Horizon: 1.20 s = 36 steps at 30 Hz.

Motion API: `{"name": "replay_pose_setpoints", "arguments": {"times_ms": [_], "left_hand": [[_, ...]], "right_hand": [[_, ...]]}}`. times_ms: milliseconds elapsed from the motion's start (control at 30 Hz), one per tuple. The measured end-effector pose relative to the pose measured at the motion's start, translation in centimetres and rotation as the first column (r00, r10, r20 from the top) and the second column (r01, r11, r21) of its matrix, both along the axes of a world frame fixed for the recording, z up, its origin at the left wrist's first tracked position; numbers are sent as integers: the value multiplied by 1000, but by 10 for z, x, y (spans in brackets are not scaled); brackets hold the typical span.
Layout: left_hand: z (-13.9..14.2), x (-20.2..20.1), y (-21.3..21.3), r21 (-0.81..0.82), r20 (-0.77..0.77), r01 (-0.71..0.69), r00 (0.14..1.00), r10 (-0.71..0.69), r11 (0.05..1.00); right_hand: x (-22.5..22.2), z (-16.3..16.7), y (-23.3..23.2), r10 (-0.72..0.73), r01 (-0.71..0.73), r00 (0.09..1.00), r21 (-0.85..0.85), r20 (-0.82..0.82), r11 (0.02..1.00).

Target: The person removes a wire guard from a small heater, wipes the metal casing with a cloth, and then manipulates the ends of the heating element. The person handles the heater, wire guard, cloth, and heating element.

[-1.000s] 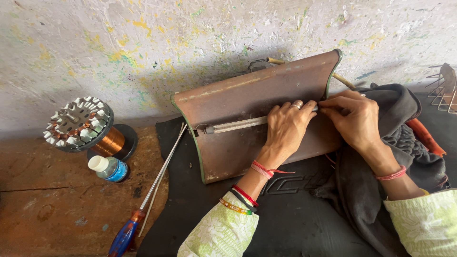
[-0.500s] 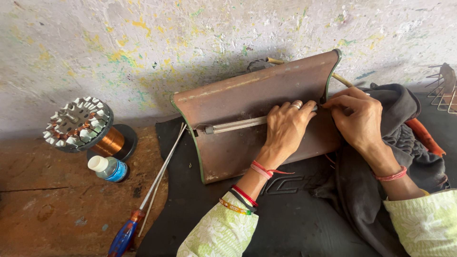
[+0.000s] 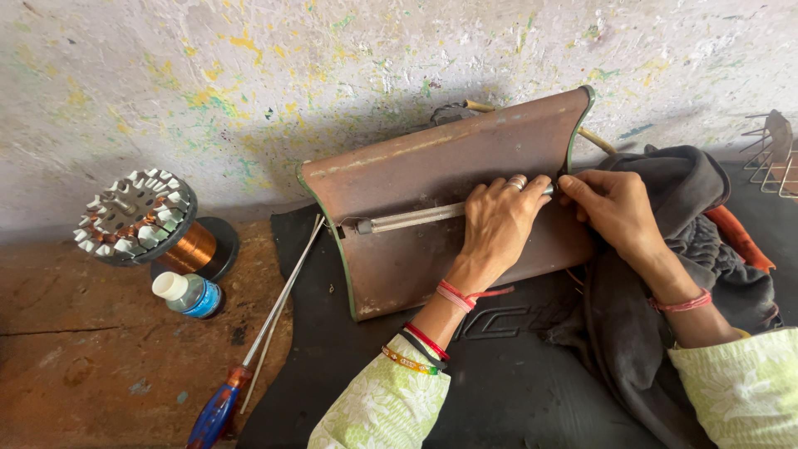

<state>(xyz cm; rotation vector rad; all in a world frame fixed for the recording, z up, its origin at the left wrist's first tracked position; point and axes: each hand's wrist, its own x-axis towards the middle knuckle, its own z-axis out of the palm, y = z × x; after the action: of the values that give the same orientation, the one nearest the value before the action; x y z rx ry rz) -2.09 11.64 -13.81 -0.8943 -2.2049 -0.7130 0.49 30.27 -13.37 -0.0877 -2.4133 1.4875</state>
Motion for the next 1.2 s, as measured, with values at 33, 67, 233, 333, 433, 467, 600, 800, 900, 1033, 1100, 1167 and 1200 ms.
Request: {"name": "replay_pose_setpoints", "arguments": {"times_ms": [33,67,233,333,433,467,600,800,900,1033,1100,1167,1200], "left_hand": [[0,0,0,1,8,1,1000,-2,1000],[0,0,0,2,14,2,1000,-2,1000],[0,-1,0,10,-7,8,1000,-8,1000],[0,-1,0,10,-7,7,1000,-7,1000],[0,0,0,7,6,10,1000,-10,1000],[0,0,0,7,14,14,1000,-14,1000],[-1,0,-1,6,16,10,1000,-10,1000],[-3,-1,0,25,-2,12,1000,-12,1000],[-3,-1,0,25,-6,12,1000,-12,1000],[-3,-1,1,4,-8,5,1000,-5,1000],[-3,-1,1,-4,-13,1,1000,-1,1000],[-3,-1,1,-4,-21,2,1000,-2,1000],[-2,-1,2,0,-20,3,1000,-3,1000]], "right_hand": [[0,-1,1,34,-34,999,13,-37,999],[0,-2,2,38,-37,999,4,-31,999],[0,-1,2,75,-80,996,-113,-55,990],[-1,2,1,71,-77,997,-245,-33,966],[-1,2,-1,80,-74,997,-262,15,962],[-2,2,-1,99,-91,995,-313,11,945],[-4,2,-2,130,-112,992,-450,9,886],[-3,3,-2,169,-164,985,-532,-40,831],[-2,4,-2,177,-179,983,-505,-53,845],[-1,2,-4,138,-141,990,-396,-35,907],[-1,2,-4,146,-163,986,-330,-77,930],[0,3,-2,159,-181,983,-331,-92,926],[0,4,-1,167,-188,982,-366,-88,912]]}}
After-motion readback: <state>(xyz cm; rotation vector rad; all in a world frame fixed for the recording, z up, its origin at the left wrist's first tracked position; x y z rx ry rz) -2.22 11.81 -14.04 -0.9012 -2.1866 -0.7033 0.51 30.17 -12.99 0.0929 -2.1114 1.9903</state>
